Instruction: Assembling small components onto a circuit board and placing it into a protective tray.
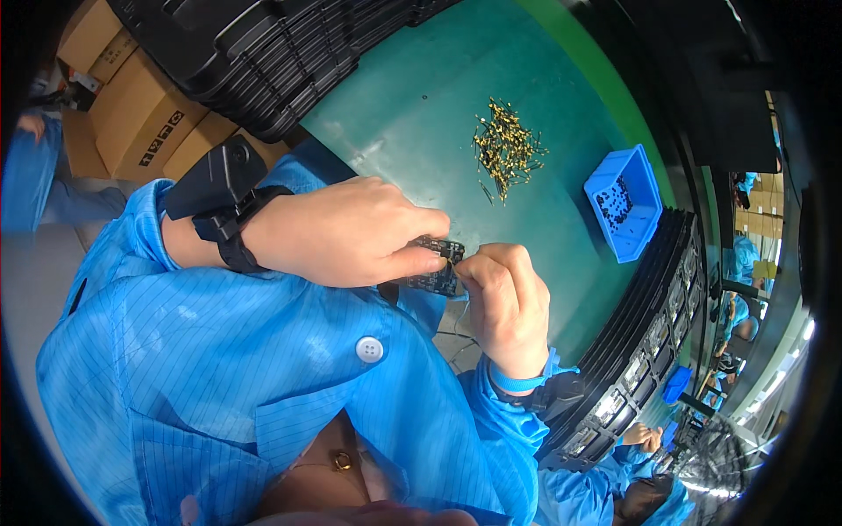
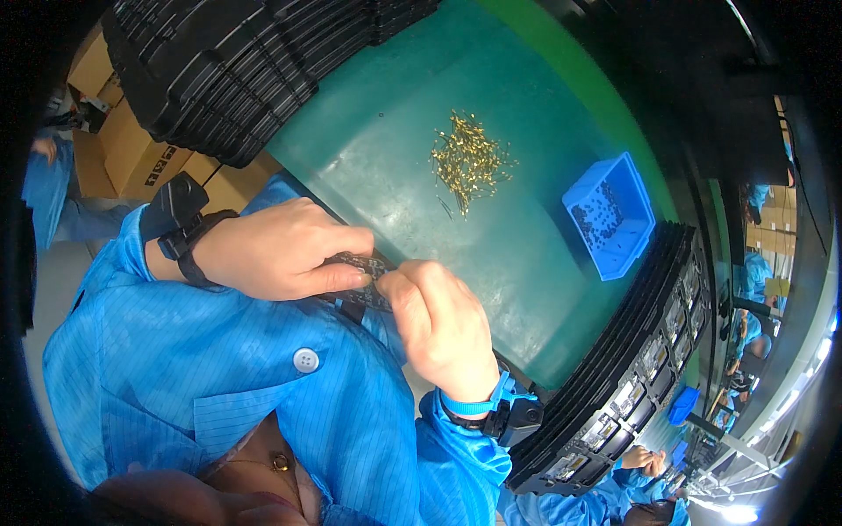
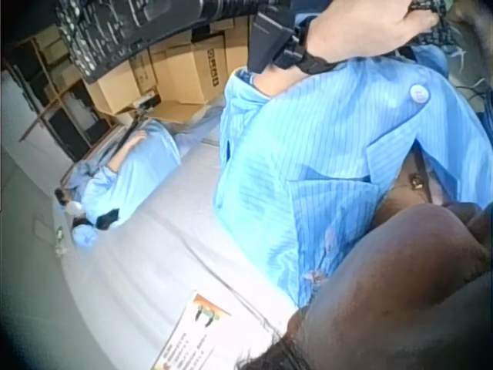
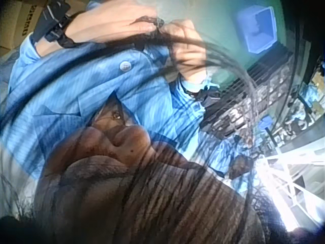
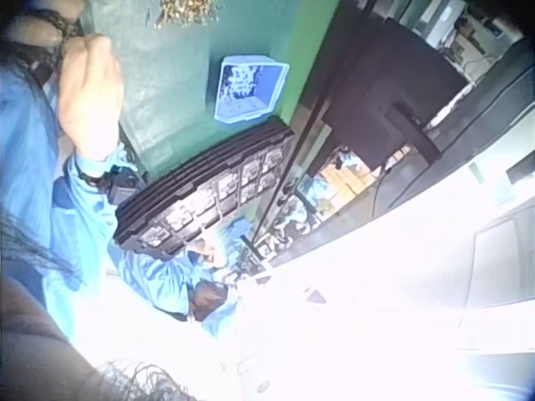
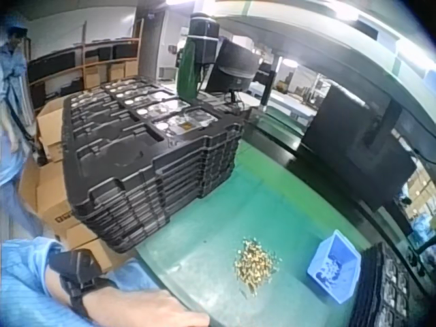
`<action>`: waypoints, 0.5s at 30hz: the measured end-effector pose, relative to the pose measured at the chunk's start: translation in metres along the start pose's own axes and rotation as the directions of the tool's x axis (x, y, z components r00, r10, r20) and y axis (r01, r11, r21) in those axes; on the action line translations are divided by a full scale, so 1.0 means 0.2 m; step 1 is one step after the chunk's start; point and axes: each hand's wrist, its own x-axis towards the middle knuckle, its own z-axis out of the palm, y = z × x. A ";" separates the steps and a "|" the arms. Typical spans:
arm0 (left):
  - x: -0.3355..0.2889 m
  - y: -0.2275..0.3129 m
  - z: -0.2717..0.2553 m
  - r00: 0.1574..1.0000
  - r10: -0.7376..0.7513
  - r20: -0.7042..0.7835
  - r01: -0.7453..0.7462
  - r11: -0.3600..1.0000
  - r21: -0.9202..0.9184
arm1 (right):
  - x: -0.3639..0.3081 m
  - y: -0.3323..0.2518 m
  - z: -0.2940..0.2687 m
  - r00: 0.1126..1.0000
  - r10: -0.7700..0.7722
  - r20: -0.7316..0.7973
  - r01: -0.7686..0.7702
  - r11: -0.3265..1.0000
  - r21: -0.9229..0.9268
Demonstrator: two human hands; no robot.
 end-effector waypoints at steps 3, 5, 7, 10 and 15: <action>0.00 0.00 0.01 1.000 0.007 -0.012 -0.007 1.000 -0.010 | 0.01 0.00 -0.01 1.000 -0.020 0.008 0.020 1.000 -0.003; 0.00 0.00 0.01 0.999 0.017 -0.038 -0.018 1.000 -0.017 | 0.01 0.00 -0.01 0.999 -0.045 0.005 0.045 0.999 -0.022; 0.00 0.00 0.01 0.999 0.012 -0.032 -0.013 1.000 -0.019 | 0.02 0.00 -0.01 0.997 -0.071 0.002 0.071 0.997 -0.041; 0.00 0.00 0.00 1.000 0.009 -0.016 -0.009 1.000 -0.026 | 0.02 0.01 -0.01 0.993 -0.114 -0.021 0.112 0.992 -0.057; 0.00 0.01 0.00 1.000 -0.014 0.003 0.014 0.999 -0.040 | 0.02 0.01 -0.01 0.993 -0.113 -0.016 0.112 0.993 -0.042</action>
